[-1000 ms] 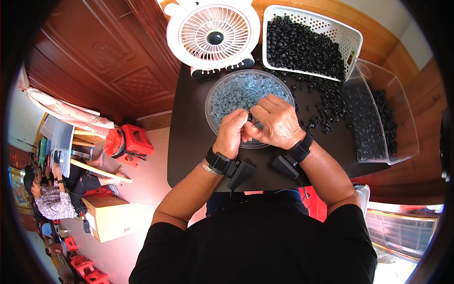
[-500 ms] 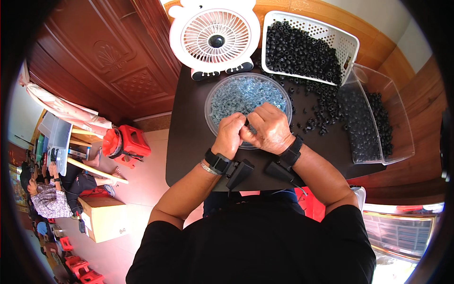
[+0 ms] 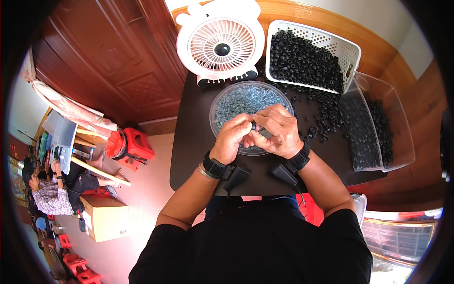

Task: Assembling small blue-tinted lenses into black plastic circular housings manually.

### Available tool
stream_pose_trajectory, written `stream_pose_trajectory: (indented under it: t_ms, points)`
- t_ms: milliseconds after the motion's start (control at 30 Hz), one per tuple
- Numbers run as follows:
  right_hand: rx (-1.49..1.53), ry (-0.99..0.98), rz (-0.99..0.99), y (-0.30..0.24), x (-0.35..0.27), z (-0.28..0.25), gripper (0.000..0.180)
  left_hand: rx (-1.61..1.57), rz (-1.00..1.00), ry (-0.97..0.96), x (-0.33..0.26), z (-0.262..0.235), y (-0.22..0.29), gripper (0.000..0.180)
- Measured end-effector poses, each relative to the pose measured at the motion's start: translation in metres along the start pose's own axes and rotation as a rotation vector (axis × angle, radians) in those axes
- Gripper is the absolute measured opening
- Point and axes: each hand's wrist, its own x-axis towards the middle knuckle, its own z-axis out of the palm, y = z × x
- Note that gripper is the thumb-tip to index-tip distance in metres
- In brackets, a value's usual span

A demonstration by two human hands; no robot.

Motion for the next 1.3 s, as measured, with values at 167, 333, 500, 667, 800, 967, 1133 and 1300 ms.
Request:
stream_pose_trajectory:
  t_ms: [167,333,500,667,800,967,1133,1300]
  points:
    - [0.031,-0.049,0.052,0.001,0.003,-0.005,0.032,0.144,0.031,-0.02,-0.001,-0.005,0.004,0.027]
    - [0.099,-0.071,0.116,0.004,-0.002,-0.005,0.02,0.349,0.142,0.028,-0.001,-0.001,0.005,0.028]
    - [0.293,-0.142,0.398,0.002,-0.007,-0.004,0.019,0.684,0.301,0.081,-0.001,0.002,0.006,0.02]
    - [0.324,-0.257,0.549,-0.005,-0.004,-0.005,0.031,0.788,0.342,0.056,-0.001,0.002,0.004,0.017]
    - [0.259,-0.282,0.517,-0.006,-0.003,-0.004,0.031,0.707,0.313,0.041,-0.001,0.003,0.003,0.022]
    - [0.137,-0.294,0.416,-0.006,-0.007,-0.005,0.027,0.473,0.111,-0.005,-0.002,0.003,0.002,0.029]
    - [0.098,-0.236,0.297,-0.006,-0.009,-0.001,0.026,0.232,0.003,-0.04,-0.003,0.0,-0.006,0.03]
    - [-0.05,-0.242,0.168,-0.003,-0.007,0.0,0.021,-0.231,-0.132,-0.08,0.0,-0.003,-0.012,0.022]
